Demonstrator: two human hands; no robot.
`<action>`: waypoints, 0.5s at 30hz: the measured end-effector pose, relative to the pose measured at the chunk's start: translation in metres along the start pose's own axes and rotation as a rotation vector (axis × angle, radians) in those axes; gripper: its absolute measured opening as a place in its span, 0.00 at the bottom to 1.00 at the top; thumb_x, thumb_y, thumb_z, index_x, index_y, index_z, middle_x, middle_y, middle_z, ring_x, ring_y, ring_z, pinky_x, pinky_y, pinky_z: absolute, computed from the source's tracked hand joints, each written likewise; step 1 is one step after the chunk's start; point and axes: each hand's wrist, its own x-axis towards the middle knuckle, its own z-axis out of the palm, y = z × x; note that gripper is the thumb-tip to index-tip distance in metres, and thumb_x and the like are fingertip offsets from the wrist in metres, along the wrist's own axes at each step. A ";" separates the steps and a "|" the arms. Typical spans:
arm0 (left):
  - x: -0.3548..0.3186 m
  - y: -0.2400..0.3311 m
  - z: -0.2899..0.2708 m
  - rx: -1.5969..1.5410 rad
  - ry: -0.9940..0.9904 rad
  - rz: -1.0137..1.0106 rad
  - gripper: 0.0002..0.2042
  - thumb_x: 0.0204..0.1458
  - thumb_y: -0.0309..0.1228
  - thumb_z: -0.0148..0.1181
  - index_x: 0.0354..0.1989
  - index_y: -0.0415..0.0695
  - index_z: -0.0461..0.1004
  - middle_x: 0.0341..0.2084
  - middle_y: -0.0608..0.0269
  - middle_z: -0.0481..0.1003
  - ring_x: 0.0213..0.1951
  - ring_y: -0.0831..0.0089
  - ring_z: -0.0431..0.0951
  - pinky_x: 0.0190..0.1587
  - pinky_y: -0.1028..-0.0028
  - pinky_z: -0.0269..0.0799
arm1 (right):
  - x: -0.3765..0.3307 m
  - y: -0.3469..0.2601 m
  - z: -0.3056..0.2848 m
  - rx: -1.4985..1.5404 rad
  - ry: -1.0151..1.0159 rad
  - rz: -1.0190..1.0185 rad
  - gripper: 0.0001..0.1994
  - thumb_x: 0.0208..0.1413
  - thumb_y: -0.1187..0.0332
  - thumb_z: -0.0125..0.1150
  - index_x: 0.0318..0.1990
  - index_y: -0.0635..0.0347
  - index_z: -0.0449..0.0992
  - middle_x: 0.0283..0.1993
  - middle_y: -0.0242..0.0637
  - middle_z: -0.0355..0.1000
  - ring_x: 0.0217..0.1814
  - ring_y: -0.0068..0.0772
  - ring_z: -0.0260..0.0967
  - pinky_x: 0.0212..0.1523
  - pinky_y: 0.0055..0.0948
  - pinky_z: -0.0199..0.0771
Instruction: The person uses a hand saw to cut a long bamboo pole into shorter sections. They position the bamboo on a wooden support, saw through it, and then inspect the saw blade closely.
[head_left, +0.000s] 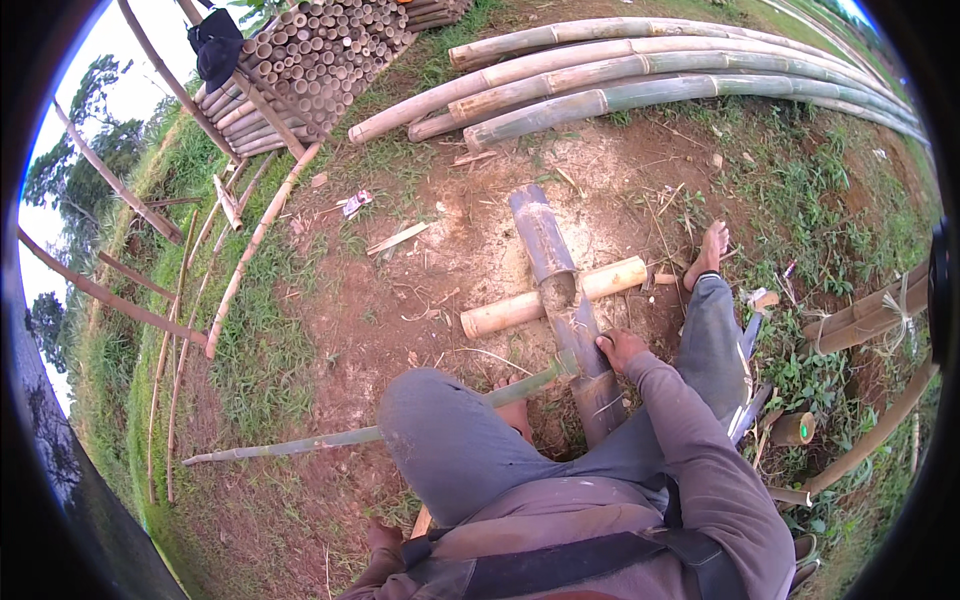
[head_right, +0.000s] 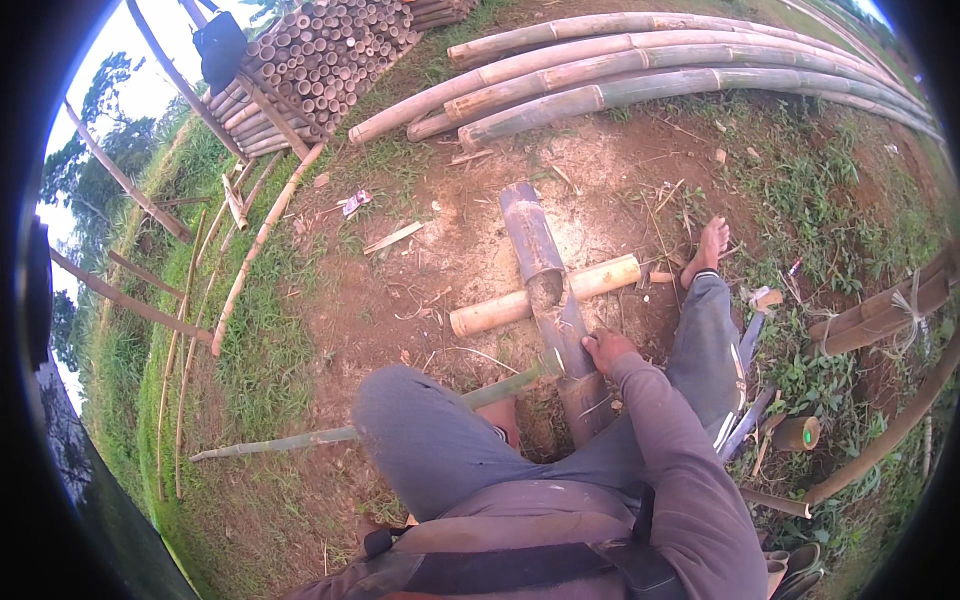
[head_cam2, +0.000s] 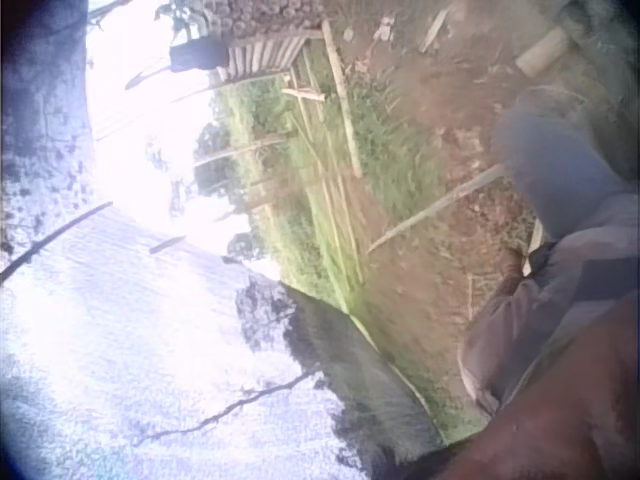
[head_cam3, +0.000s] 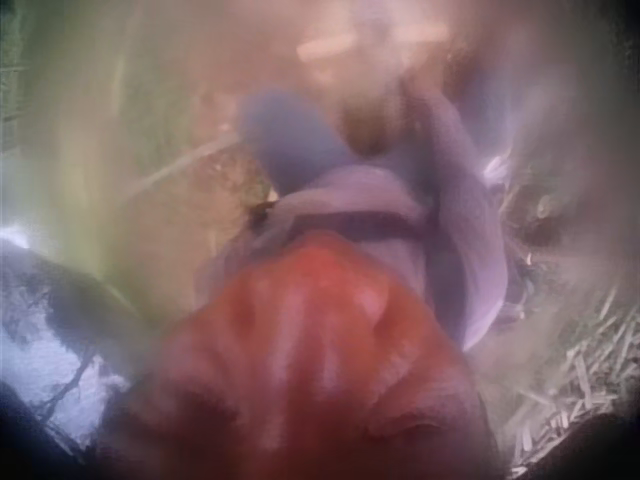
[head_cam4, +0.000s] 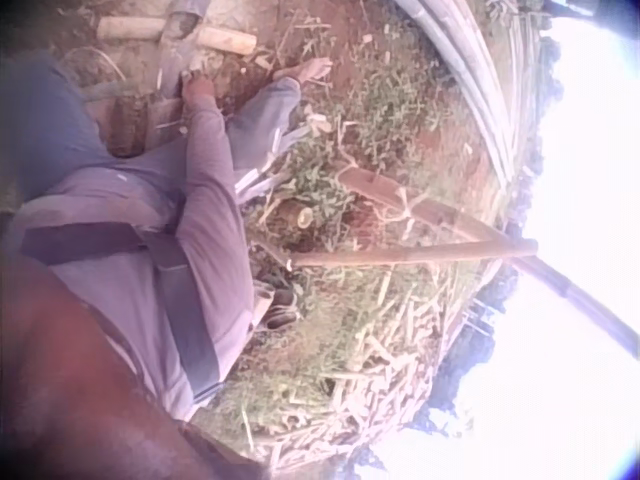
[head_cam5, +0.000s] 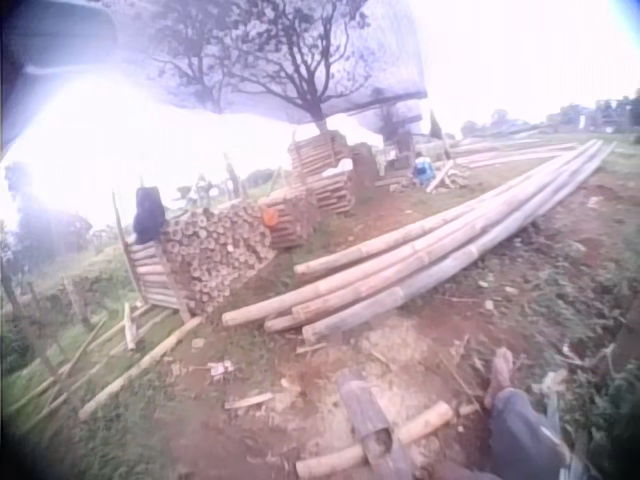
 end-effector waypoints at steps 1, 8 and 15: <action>0.008 0.004 -0.008 -0.094 0.155 0.023 0.16 0.59 0.35 0.64 0.53 0.46 0.77 0.44 0.47 0.82 0.50 0.48 0.83 0.53 0.56 0.78 | 0.002 -0.002 0.000 0.011 -0.029 0.019 0.28 0.71 0.45 0.47 0.61 0.62 0.75 0.63 0.59 0.73 0.66 0.60 0.71 0.68 0.51 0.68; 0.042 0.144 -0.101 -0.462 0.564 0.664 0.13 0.57 0.30 0.63 0.51 0.45 0.78 0.51 0.44 0.79 0.52 0.47 0.79 0.53 0.56 0.76 | 0.003 -0.018 -0.012 0.076 -0.082 0.075 0.31 0.72 0.42 0.42 0.59 0.61 0.77 0.60 0.58 0.76 0.64 0.60 0.72 0.66 0.51 0.69; 0.053 0.278 -0.120 -0.178 0.224 1.071 0.14 0.57 0.30 0.63 0.52 0.46 0.78 0.50 0.45 0.79 0.51 0.47 0.80 0.53 0.56 0.76 | -0.001 -0.008 -0.015 0.112 -0.122 0.048 0.31 0.72 0.42 0.42 0.62 0.60 0.75 0.63 0.56 0.74 0.66 0.58 0.71 0.68 0.50 0.68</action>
